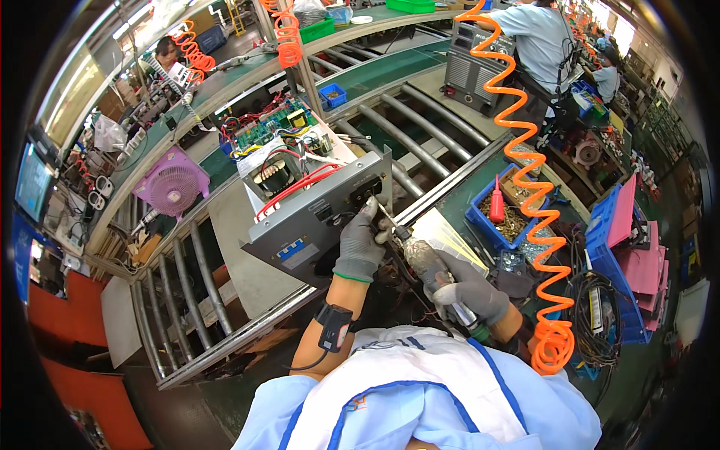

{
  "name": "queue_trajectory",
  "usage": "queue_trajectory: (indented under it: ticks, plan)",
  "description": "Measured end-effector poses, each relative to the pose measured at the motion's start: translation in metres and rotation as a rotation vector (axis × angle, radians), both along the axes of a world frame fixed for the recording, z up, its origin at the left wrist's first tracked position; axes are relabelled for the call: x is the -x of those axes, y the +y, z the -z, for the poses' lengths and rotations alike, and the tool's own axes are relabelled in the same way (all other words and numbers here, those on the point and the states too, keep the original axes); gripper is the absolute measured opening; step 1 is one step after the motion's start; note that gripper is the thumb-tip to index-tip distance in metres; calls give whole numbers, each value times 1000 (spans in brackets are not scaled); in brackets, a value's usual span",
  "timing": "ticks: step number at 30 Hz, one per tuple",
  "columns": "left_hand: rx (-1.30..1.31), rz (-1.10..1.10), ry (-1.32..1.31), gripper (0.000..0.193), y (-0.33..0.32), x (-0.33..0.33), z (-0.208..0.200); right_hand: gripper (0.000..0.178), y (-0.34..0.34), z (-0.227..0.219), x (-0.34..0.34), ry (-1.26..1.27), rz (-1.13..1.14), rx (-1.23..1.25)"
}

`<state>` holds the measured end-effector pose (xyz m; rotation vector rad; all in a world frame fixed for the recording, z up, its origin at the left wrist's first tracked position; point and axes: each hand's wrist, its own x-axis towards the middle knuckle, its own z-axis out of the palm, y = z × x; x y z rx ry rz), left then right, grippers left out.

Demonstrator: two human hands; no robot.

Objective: Assembling and wiring electronic components in a metal housing on a production line.

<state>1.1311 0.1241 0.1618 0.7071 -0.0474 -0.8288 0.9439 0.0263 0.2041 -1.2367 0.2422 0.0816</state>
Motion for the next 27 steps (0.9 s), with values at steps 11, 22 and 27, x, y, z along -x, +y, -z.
queue_trajectory:
  ticks: [11,22,27]
  plan:
    - [35,130,15,35,17,-23,-7,39,8,18,-20,-100,-121,-217]
    - [-209,-62,-184,24,5,-27,10,30,3,9,17,-13,-137,-330]
    - [-277,-66,-99,21,8,-18,21,66,1,33,27,-260,-178,-153]
